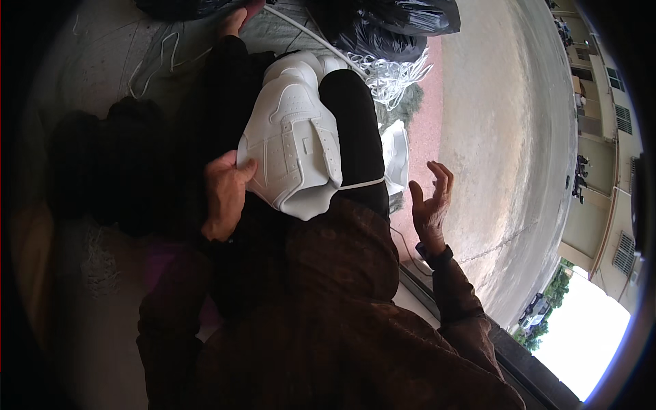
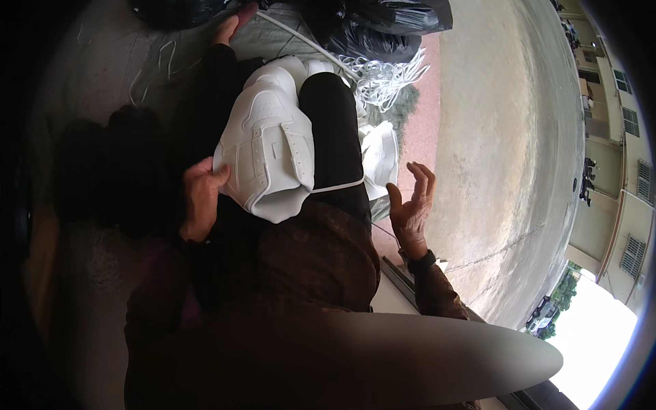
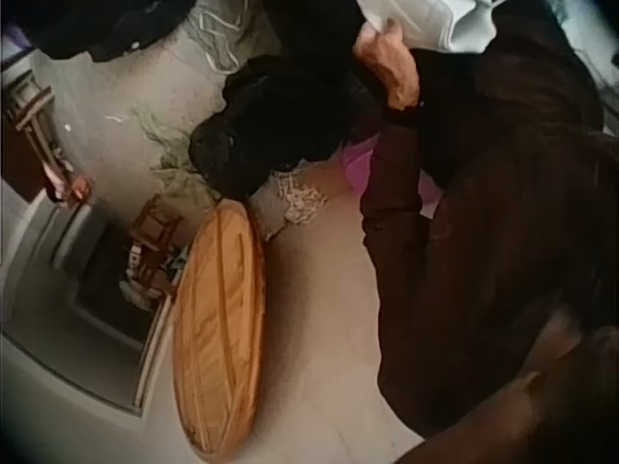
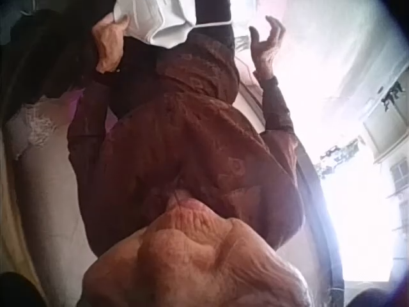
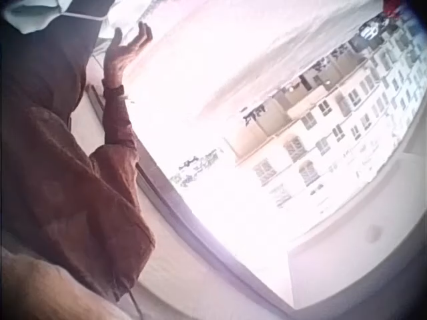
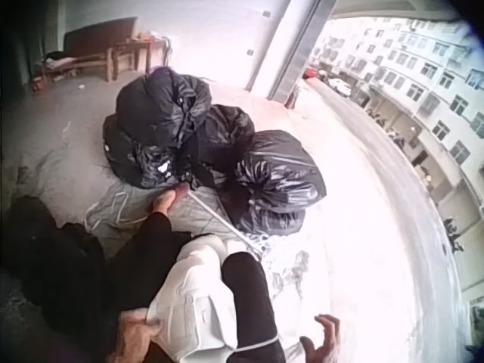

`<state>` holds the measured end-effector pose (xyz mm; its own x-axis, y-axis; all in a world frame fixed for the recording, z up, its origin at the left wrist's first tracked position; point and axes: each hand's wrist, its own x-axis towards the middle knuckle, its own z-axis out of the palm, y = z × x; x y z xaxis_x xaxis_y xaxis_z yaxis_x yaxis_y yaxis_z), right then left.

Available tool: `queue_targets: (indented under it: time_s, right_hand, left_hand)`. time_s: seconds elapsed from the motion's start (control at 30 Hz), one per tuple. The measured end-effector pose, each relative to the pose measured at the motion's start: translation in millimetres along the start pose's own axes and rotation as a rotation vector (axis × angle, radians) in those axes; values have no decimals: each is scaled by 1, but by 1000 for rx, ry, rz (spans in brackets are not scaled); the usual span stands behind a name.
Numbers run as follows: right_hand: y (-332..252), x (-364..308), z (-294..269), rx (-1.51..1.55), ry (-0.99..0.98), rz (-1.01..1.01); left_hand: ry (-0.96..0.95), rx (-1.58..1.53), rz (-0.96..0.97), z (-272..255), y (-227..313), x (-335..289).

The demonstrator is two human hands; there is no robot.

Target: The recorder is lacing a pair of white athletic shoes while sitting on the floor next to large bags of components.

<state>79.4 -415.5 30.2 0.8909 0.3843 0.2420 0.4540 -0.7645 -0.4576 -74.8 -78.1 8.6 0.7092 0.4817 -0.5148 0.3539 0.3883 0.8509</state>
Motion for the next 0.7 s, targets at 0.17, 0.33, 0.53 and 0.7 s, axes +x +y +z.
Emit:
queue_targets:
  time_s: [0.17,0.33,0.53,0.7]
  right_hand:
    - [-114,6,37,146,-484,-752]
    - [-131,14,56,262,-483,-603]
    - [-124,32,54,228,-350,-219]
    - [-113,58,114,-86,-583,-391]
  left_hand:
    - [136,395,379,-5,-14,4]
    - [73,775,620,8,1,-36]
    - [-45,758,582,6,-12,-20]
    - [-95,925,661,37,-9,41]
